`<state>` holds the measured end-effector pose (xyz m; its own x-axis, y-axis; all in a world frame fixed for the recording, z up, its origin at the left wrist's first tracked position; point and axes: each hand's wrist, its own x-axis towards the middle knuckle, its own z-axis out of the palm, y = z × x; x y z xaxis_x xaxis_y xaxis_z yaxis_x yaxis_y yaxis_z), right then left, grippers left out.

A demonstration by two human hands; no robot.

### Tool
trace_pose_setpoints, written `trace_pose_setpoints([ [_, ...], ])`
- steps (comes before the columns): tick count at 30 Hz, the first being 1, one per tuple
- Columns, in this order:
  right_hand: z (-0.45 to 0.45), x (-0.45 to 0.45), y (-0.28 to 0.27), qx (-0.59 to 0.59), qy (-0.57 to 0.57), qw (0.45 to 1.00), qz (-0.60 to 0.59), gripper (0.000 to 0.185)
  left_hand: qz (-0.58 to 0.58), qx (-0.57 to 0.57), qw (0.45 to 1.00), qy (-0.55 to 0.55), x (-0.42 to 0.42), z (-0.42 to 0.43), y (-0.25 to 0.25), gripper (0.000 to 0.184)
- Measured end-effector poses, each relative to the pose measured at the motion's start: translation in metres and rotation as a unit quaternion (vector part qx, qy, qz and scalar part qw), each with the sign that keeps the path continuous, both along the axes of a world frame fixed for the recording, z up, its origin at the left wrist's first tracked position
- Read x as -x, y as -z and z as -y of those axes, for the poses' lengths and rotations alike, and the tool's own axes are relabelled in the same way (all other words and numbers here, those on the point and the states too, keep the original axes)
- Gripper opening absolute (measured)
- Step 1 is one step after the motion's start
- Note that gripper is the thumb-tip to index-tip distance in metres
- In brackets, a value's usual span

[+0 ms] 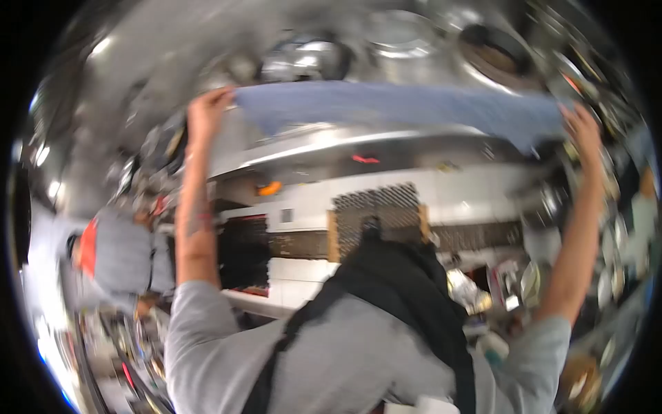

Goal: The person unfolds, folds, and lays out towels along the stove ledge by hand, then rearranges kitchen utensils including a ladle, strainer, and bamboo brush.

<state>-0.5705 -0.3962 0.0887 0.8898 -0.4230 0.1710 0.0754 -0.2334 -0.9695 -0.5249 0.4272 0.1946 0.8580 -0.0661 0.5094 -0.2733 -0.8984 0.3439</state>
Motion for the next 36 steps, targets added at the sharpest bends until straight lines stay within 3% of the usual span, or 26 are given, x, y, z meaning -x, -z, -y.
trace_pose_setpoints([
  [3,0.001,0.011,0.002,0.083,-0.078,0.989,-0.094,0.026,0.095,-0.004,0.995,0.034,-0.007,-0.019,0.017,0.018],
  [5,-0.012,0.024,-0.003,0.133,-0.1,0.98,-0.106,0.019,-0.013,0.077,0.996,-0.033,0.003,-0.012,0.012,0.017],
  [6,-0.015,0.03,0.001,0.135,-0.096,0.982,-0.087,0.016,-0.01,0.083,0.996,-0.039,0.002,-0.023,0.019,0.017],
  [9,-0.024,0.046,0.011,0.104,-0.124,0.978,-0.13,0.015,-0.079,0.144,0.986,0.034,-0.003,-0.036,0.037,0.017],
  [12,-0.019,0.053,0.034,0.131,-0.163,0.973,-0.098,0.014,-0.189,0.023,0.981,0.037,0.021,-0.035,0.046,0.016],
  [13,-0.019,0.057,0.036,0.139,-0.175,0.971,-0.087,0.015,-0.185,0.024,0.982,0.037,0.026,-0.037,0.05,0.016],
  [15,-0.035,0.074,0.016,0.046,-0.189,0.968,-0.161,0.016,-0.106,-0.038,0.99,0.087,0.033,-0.045,0.054,0.018],
  [17,-0.031,0.075,-0.003,0.026,-0.176,0.973,-0.149,0.017,-0.173,0.043,0.981,0.073,0.034,-0.061,0.039,0.02],
  [18,-0.024,0.07,-0.011,-0.008,-0.179,0.98,-0.088,0.018,-0.192,0.158,0.961,0.121,0.029,-0.068,0.029,0.024],
  [19,-0.019,0.062,-0.017,-0.042,-0.184,0.982,-0.03,0.019,-0.185,0.159,0.962,0.12,0.019,-0.071,0.024,0.024],
  [20,-0.003,0.045,-0.013,-0.124,-0.216,0.968,0.024,0.026,-0.173,0.319,0.921,0.143,0.017,-0.064,0.012,0.029],
  [21,0.0,0.039,0.005,-0.123,-0.223,0.967,0.021,0.026,-0.158,0.47,0.854,0.16,0.022,-0.056,0.002,0.035],
  [22,-0.001,0.037,0.034,-0.043,-0.2,0.979,0.008,0.042,-0.201,0.502,0.817,0.201,0.039,-0.042,-0.005,0.062],
  [24,-0.011,0.024,0.067,0.118,-0.15,0.982,-0.003,0.075,-0.192,0.452,0.845,0.211,0.048,-0.023,0.036,0.071],
  [25,-0.032,0.024,0.064,0.119,-0.156,0.981,-0.004,0.075,-0.191,0.398,0.869,0.225,0.052,-0.021,0.059,0.081],
  [26,-0.083,0.041,0.048,0.028,-0.152,0.988,0.027,0.074,-0.198,0.435,0.858,0.189,0.056,-0.024,0.078,0.094],
  [27,-0.113,0.054,0.038,-0.061,-0.138,0.987,0.052,0.074,-0.211,0.44,0.853,0.187,0.065,-0.029,0.088,0.094],
  [28,-0.114,0.05,0.047,0.006,-0.119,0.991,0.058,0.076,-0.211,0.421,0.877,0.092,0.074,-0.034,0.099,0.093],
  [30,-0.122,0.046,0.04,0.2,-0.094,0.975,0.019,0.071,-0.289,0.377,0.879,0.032,0.087,-0.019,0.106,0.063],
  [31,-0.118,0.04,0.046,0.208,-0.14,0.967,-0.041,0.056,-0.328,0.352,0.877,0.005,0.093,-0.012,0.109,0.05],
  [32,-0.113,0.035,0.052,0.22,-0.186,0.952,-0.1,0.043,-0.35,0.391,0.851,0.0,0.076,-0.039,0.161,0.033],
  [35,-0.105,0.019,0.07,0.308,-0.206,0.916,-0.152,0.05,-0.336,0.305,0.891,0.014,0.083,-0.031,0.171,0.032],
  [36,-0.11,0.02,0.065,0.353,-0.183,0.897,-0.192,0.05,-0.304,0.179,0.936,0.002,0.085,-0.031,0.178,0.033],
])
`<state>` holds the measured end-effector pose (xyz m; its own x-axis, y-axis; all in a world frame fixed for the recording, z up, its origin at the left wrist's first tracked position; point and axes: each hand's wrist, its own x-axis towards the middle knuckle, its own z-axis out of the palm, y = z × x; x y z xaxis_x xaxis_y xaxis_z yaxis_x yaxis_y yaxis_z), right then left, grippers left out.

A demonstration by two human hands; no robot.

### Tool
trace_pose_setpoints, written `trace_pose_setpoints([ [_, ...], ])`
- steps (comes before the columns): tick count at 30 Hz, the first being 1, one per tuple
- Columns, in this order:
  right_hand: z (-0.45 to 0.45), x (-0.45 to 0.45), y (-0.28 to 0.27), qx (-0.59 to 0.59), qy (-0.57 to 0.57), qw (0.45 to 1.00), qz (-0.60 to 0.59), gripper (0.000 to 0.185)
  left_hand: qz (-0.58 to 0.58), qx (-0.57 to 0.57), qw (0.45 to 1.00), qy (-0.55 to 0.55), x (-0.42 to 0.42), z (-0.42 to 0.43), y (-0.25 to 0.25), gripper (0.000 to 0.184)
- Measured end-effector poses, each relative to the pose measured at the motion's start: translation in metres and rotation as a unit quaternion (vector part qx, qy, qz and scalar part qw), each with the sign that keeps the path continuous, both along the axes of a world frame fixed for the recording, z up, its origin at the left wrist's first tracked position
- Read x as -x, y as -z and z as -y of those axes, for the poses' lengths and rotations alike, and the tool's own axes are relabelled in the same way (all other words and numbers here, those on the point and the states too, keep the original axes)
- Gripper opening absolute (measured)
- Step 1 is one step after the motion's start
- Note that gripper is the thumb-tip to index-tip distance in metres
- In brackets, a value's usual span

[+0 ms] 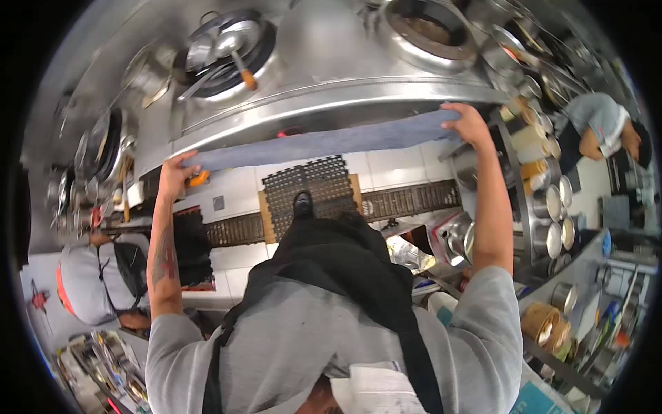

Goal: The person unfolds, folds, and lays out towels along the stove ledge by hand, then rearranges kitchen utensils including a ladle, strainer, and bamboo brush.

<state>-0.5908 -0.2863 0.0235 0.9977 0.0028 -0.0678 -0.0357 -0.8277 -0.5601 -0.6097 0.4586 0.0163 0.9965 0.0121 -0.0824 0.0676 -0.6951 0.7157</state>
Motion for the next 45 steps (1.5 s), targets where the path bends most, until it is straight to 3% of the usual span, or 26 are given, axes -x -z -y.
trace_pose_setpoints([
  [1,-0.006,0.002,-0.004,0.056,0.018,0.998,-0.022,0.049,0.048,-0.13,0.99,0.016,0.003,-0.001,0.006,0.035],
  [4,-0.017,0.003,-0.002,0.165,0.045,0.985,-0.037,0.041,0.095,-0.217,0.971,-0.014,0.005,0.005,0.01,0.036],
  [7,0.0,-0.009,0.01,0.154,0.008,0.988,-0.024,0.033,0.11,-0.267,0.957,0.003,-0.003,-0.034,0.021,0.03],
  [8,0.005,-0.009,0.005,0.15,-0.022,0.988,-0.009,0.033,0.059,-0.232,0.97,-0.038,0.008,-0.012,-0.014,0.026],
  [9,0.017,-0.015,0.002,0.112,-0.067,0.991,-0.007,0.04,0.106,-0.234,0.966,0.032,-0.002,-0.047,0.001,0.026],
  [10,0.02,-0.015,0.008,0.073,-0.028,0.994,0.083,0.048,0.071,-0.087,0.994,0.019,-0.011,-0.076,0.01,0.034],
  [11,0.009,-0.011,-0.015,0.016,0.044,0.997,0.066,0.054,0.064,-0.013,0.997,-0.032,-0.018,-0.096,0.018,0.041],
  [12,-0.004,-0.012,-0.051,-0.108,0.069,0.99,-0.05,0.059,0.047,0.175,0.981,-0.075,-0.025,-0.113,0.027,0.046],
  [13,-0.013,-0.019,-0.036,-0.173,0.112,0.978,-0.023,0.058,-0.005,0.274,0.958,-0.088,-0.035,-0.134,0.036,0.049],
  [15,-0.041,-0.023,-0.007,-0.303,0.13,0.941,0.079,0.056,-0.01,0.365,0.928,-0.074,-0.024,-0.078,0.013,0.051],
  [17,-0.051,-0.037,0.025,-0.378,0.05,0.924,0.033,0.054,-0.019,0.356,0.93,-0.092,-0.033,-0.083,0.044,0.053],
  [20,-0.065,-0.047,0.063,-0.281,0.163,0.946,-0.001,0.057,-0.065,0.417,0.898,-0.128,-0.034,-0.061,0.069,0.044],
  [21,-0.088,-0.039,0.029,-0.129,0.217,0.964,-0.081,0.061,-0.042,0.382,0.916,-0.111,-0.049,-0.113,0.13,0.039],
  [23,-0.105,-0.057,0.073,-0.251,0.193,0.942,-0.114,0.065,0.001,0.217,0.915,-0.339,-0.029,-0.062,0.088,0.028],
  [24,-0.096,-0.067,0.123,-0.255,0.229,0.935,-0.087,0.063,0.025,0.248,0.896,-0.367,-0.036,-0.093,0.132,0.032],
  [25,-0.115,-0.069,0.111,-0.335,0.211,0.907,-0.145,0.061,0.006,0.134,0.907,-0.4,-0.042,-0.105,0.135,0.036],
  [27,-0.135,-0.082,0.123,-0.374,0.239,0.882,-0.16,0.069,0.08,0.218,0.932,-0.278,-0.059,-0.128,0.148,0.037],
  [30,-0.14,-0.123,0.129,-0.363,0.253,0.875,-0.195,0.071,0.001,0.227,0.924,-0.307,-0.09,-0.141,0.127,0.04],
  [33,-0.158,-0.157,0.127,-0.376,0.23,0.873,-0.21,0.081,0.057,0.203,0.944,-0.254,-0.13,-0.154,0.14,0.044],
  [35,-0.173,-0.189,0.139,-0.281,0.234,0.911,-0.19,0.083,0.062,0.026,0.962,-0.263,-0.161,-0.155,0.154,0.057],
  [37,-0.18,-0.206,0.189,0.088,0.165,0.98,-0.064,0.089,0.039,-0.03,0.968,-0.246,-0.174,-0.159,0.187,0.072],
  [39,-0.235,-0.198,0.177,0.162,0.222,0.961,-0.015,0.096,0.131,-0.253,0.918,-0.277,-0.183,-0.135,0.203,0.079],
  [40,-0.255,-0.193,0.18,0.175,0.185,0.967,-0.002,0.097,0.13,-0.225,0.936,-0.238,-0.182,-0.111,0.192,0.093],
  [42,-0.29,-0.175,0.184,0.189,0.149,0.971,0.01,0.1,0.226,-0.204,0.951,-0.047,-0.172,-0.075,0.188,0.097],
  [43,-0.304,-0.167,0.182,0.214,0.07,0.974,0.004,0.098,0.227,-0.202,0.952,-0.047,-0.172,-0.061,0.186,0.097],
  [45,-0.312,-0.159,0.182,0.235,-0.007,0.972,-0.007,0.096,0.109,-0.315,0.94,0.075,-0.164,-0.049,0.182,0.091],
])
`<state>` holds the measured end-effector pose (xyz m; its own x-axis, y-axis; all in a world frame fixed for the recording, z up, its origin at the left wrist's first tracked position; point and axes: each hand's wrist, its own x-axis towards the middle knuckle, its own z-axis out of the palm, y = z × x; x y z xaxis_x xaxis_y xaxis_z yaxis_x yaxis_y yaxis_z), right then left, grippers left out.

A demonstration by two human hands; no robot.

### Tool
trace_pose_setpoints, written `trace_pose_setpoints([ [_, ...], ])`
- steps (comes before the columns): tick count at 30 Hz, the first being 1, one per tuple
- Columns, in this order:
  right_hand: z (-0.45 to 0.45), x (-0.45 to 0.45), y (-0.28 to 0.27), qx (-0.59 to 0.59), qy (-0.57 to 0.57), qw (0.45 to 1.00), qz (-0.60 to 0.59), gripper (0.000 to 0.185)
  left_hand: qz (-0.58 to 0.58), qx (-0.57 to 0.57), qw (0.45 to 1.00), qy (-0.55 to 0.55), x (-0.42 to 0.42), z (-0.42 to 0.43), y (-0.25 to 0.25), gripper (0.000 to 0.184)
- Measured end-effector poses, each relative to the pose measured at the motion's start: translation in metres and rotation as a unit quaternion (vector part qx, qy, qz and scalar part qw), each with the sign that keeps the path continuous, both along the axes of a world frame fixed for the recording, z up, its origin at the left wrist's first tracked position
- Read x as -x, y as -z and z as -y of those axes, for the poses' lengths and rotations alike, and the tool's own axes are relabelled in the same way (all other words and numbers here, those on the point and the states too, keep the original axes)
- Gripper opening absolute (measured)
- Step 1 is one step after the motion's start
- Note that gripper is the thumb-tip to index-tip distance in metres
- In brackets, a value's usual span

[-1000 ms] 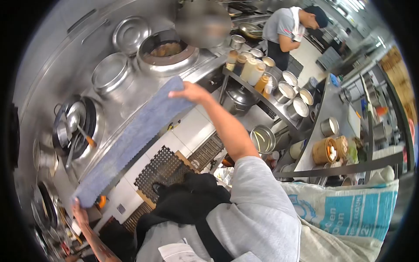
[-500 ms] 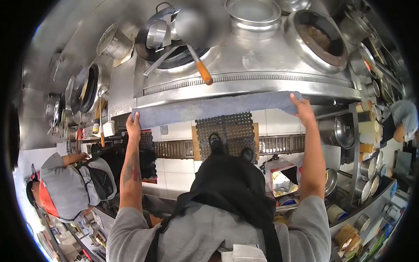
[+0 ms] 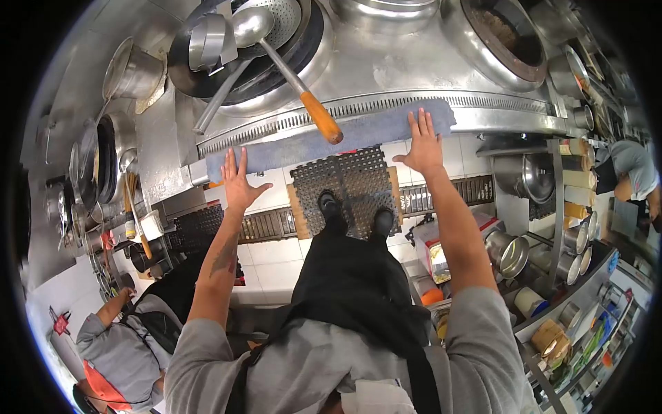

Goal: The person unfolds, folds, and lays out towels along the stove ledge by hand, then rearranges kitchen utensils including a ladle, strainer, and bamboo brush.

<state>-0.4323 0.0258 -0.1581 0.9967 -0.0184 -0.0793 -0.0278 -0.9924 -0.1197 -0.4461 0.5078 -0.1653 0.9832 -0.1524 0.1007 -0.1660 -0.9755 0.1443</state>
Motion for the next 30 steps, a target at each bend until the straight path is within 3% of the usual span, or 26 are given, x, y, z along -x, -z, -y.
trace_pose_setpoints([
  [2,0.007,-0.017,-0.006,0.111,-0.013,0.992,-0.063,0.079,-0.003,-0.011,1.0,0.006,-0.01,-0.007,0.01,0.082],
  [3,0.017,-0.017,0.004,0.112,-0.011,0.992,-0.059,0.079,-0.012,-0.023,1.0,0.012,-0.011,-0.013,0.018,0.074],
  [5,0.059,-0.028,0.037,0.063,-0.124,0.989,0.051,0.067,-0.005,-0.018,0.998,0.062,-0.021,-0.038,0.032,0.068],
  [6,0.08,-0.026,0.039,0.06,-0.122,0.989,0.052,0.067,-0.017,-0.019,0.993,0.115,-0.016,-0.056,0.032,0.063],
  [8,0.115,-0.026,0.029,-0.088,-0.108,0.988,-0.067,0.059,-0.027,0.021,0.989,0.144,-0.015,-0.068,0.009,0.057],
  [10,0.117,-0.019,0.02,-0.031,-0.104,0.993,-0.046,0.048,-0.113,0.129,0.981,0.089,0.0,-0.067,-0.02,0.049],
  [11,0.115,-0.015,0.026,-0.033,-0.091,0.992,-0.078,0.049,-0.023,0.157,0.983,0.09,0.006,-0.06,-0.032,0.034],
  [12,0.11,-0.008,0.027,-0.039,-0.078,0.99,-0.111,0.05,-0.008,0.147,0.985,0.087,0.011,-0.059,-0.037,0.034],
  [14,0.08,0.01,0.007,-0.059,0.002,0.998,-0.037,0.058,-0.098,0.29,0.947,-0.101,0.016,-0.055,-0.039,0.024],
  [15,0.081,0.005,0.023,-0.044,0.011,0.998,0.043,0.056,-0.064,0.308,0.946,-0.074,0.019,-0.042,-0.062,0.025],
  [19,0.075,-0.001,0.037,-0.034,0.014,0.998,0.06,0.038,-0.027,0.244,0.968,-0.057,0.028,-0.024,-0.136,0.028],
  [22,0.096,0.014,0.0,-0.106,-0.037,0.985,0.129,0.02,-0.014,0.334,0.941,-0.055,0.049,0.002,-0.18,0.029],
  [24,0.118,0.019,-0.029,-0.138,-0.057,0.976,0.159,0.018,-0.043,0.309,0.947,-0.074,0.059,-0.006,-0.184,0.028],
  [26,0.142,0.022,-0.053,-0.168,-0.071,0.966,0.186,0.019,-0.07,0.407,0.906,-0.096,0.071,-0.003,-0.189,0.026],
  [28,0.164,0.017,-0.078,-0.274,-0.024,0.957,0.094,0.028,-0.054,0.45,0.89,-0.053,0.083,0.012,-0.214,0.029],
  [29,0.164,0.023,-0.103,-0.272,-0.026,0.957,0.1,0.028,-0.046,0.512,0.853,-0.089,0.093,0.031,-0.235,0.029],
  [30,0.155,0.035,-0.144,-0.346,-0.009,0.935,0.076,0.028,-0.037,0.573,0.809,-0.123,0.101,0.044,-0.256,0.03],
])
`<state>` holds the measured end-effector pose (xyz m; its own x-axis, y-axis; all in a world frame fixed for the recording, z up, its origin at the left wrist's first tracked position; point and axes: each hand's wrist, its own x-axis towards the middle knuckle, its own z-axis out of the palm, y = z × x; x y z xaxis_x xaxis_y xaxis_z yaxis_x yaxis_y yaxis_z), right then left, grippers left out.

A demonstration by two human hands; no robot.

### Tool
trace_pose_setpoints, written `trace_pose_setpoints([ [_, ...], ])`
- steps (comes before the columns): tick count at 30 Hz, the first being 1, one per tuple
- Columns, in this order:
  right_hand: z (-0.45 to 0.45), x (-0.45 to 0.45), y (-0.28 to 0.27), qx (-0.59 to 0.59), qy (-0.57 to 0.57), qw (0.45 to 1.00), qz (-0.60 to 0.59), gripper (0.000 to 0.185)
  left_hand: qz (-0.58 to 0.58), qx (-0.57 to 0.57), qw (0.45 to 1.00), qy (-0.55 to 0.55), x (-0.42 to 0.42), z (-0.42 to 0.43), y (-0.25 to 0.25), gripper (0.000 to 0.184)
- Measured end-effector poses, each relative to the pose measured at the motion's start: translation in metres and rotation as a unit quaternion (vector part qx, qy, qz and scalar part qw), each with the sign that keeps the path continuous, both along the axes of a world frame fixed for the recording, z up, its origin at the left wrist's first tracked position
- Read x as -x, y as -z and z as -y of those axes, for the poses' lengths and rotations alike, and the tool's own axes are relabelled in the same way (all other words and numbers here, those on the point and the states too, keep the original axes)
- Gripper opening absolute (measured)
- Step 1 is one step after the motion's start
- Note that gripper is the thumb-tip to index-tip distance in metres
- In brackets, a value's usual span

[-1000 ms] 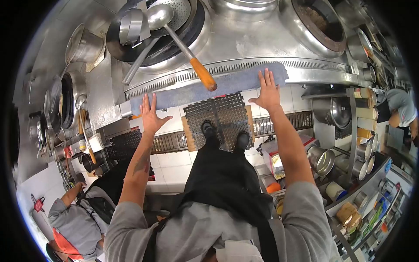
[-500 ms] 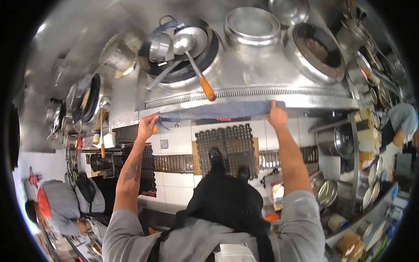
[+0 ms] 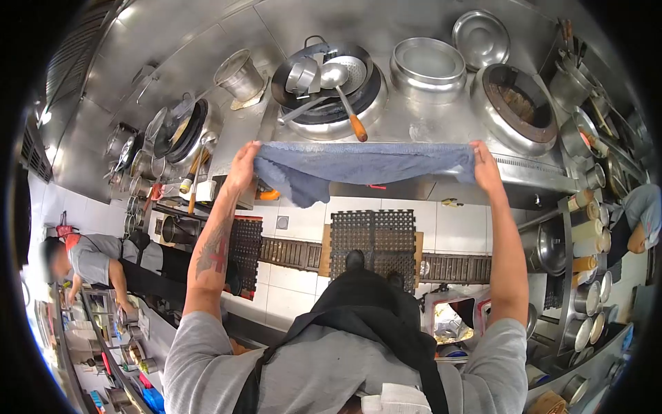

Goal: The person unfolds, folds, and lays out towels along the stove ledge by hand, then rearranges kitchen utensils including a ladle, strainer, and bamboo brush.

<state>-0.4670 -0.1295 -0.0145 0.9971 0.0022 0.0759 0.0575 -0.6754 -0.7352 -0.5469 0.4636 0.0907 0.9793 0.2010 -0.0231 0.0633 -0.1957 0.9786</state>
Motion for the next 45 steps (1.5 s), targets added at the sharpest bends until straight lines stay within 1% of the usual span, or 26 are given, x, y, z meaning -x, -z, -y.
trace_pose_setpoints([
  [1,-0.011,0.015,-0.04,-0.078,-0.001,0.997,-0.029,0.028,0.005,0.003,1.0,-0.003,0.008,0.004,-0.022,0.03],
  [2,-0.021,0.031,-0.075,-0.08,-0.034,0.996,0.007,0.031,-0.003,-0.26,0.965,0.031,0.013,0.005,-0.046,0.031],
  [3,-0.028,0.049,-0.112,0.001,-0.082,0.996,0.031,0.031,-0.019,-0.503,0.862,0.062,0.019,0.003,-0.056,0.036],
  [4,-0.029,0.062,-0.134,0.083,-0.128,0.987,0.052,0.031,-0.018,-0.499,0.864,0.059,0.024,-0.008,-0.051,0.036],
  [7,0.022,0.047,-0.12,0.13,-0.181,0.974,0.029,0.026,0.038,-0.545,0.833,0.092,0.032,-0.061,-0.032,0.036],
  [9,0.043,0.053,-0.115,0.092,-0.143,0.984,0.054,0.022,0.018,-0.541,0.837,0.082,0.043,-0.07,-0.035,0.03],
  [12,0.056,0.067,-0.115,0.069,-0.101,0.985,0.121,0.018,-0.03,-0.445,0.895,0.028,0.059,-0.075,-0.033,0.018],
  [14,0.054,0.081,-0.136,0.064,0.005,0.997,0.052,0.021,0.142,-0.341,0.928,0.043,0.062,-0.084,-0.018,0.014],
  [16,0.073,0.083,-0.129,0.079,0.0,0.994,0.075,0.025,0.116,-0.366,0.922,0.042,0.07,-0.088,-0.01,0.016],
  [20,0.107,0.116,-0.112,0.21,-0.067,0.958,0.185,0.023,0.075,-0.093,0.993,-0.024,0.092,-0.104,0.016,0.025],
  [22,0.105,0.138,-0.123,0.227,-0.071,0.954,0.185,0.024,0.035,-0.096,0.995,0.013,0.111,-0.107,0.021,0.028],
  [25,0.125,0.153,-0.12,0.052,0.004,0.998,-0.024,0.024,0.03,-0.065,0.996,0.045,0.125,-0.103,0.012,0.028],
  [29,0.141,0.141,-0.195,-0.088,-0.001,0.996,0.013,0.019,0.022,-0.083,0.993,0.078,0.101,-0.113,-0.057,0.027],
  [30,0.147,0.132,-0.211,-0.102,-0.01,0.994,0.044,0.019,0.054,0.003,0.993,0.102,0.092,-0.108,-0.081,0.024],
  [31,0.152,0.119,-0.218,-0.206,-0.02,0.974,0.092,0.023,0.091,0.089,0.984,0.125,0.073,-0.116,-0.089,0.024],
  [33,0.156,0.103,-0.216,-0.395,-0.082,0.906,0.13,0.044,0.091,0.278,0.939,0.179,0.068,-0.099,-0.092,0.059],
  [34,0.144,0.113,-0.187,-0.466,-0.057,0.882,0.051,0.05,0.068,0.373,0.895,0.235,0.078,-0.076,-0.088,0.082],
  [35,0.147,0.122,-0.134,-0.482,-0.08,0.873,-0.015,0.056,0.02,0.392,0.908,0.147,0.092,-0.063,-0.06,0.117],
  [36,0.152,0.131,-0.08,-0.493,-0.099,0.861,-0.083,0.065,-0.038,0.443,0.863,0.241,0.105,-0.063,-0.024,0.118],
  [37,0.156,0.14,-0.028,-0.497,-0.115,0.847,-0.15,0.078,-0.06,0.396,0.877,0.264,0.119,-0.08,0.017,0.108],
  [38,0.086,0.172,-0.067,-0.477,-0.045,0.862,-0.163,0.074,-0.091,0.29,0.916,0.263,0.137,-0.072,0.035,0.093],
  [39,0.076,0.183,-0.069,-0.438,-0.007,0.881,-0.18,0.05,-0.111,0.228,0.935,0.249,0.154,-0.055,0.035,0.061],
  [40,0.09,0.187,-0.058,-0.439,0.001,0.878,-0.189,0.05,-0.124,0.23,0.932,0.25,0.159,-0.063,0.043,0.061],
  [42,0.134,0.177,-0.045,-0.38,0.006,0.894,-0.238,0.029,-0.177,0.199,0.936,0.229,0.159,-0.084,0.06,0.033],
  [43,0.141,0.176,-0.048,-0.391,-0.026,0.885,-0.251,0.017,-0.181,0.2,0.935,0.232,0.158,-0.083,0.062,0.033],
  [45,0.151,0.173,-0.058,-0.367,-0.055,0.892,-0.259,0.021,-0.183,0.17,0.945,0.21,0.153,-0.083,0.056,0.018],
])
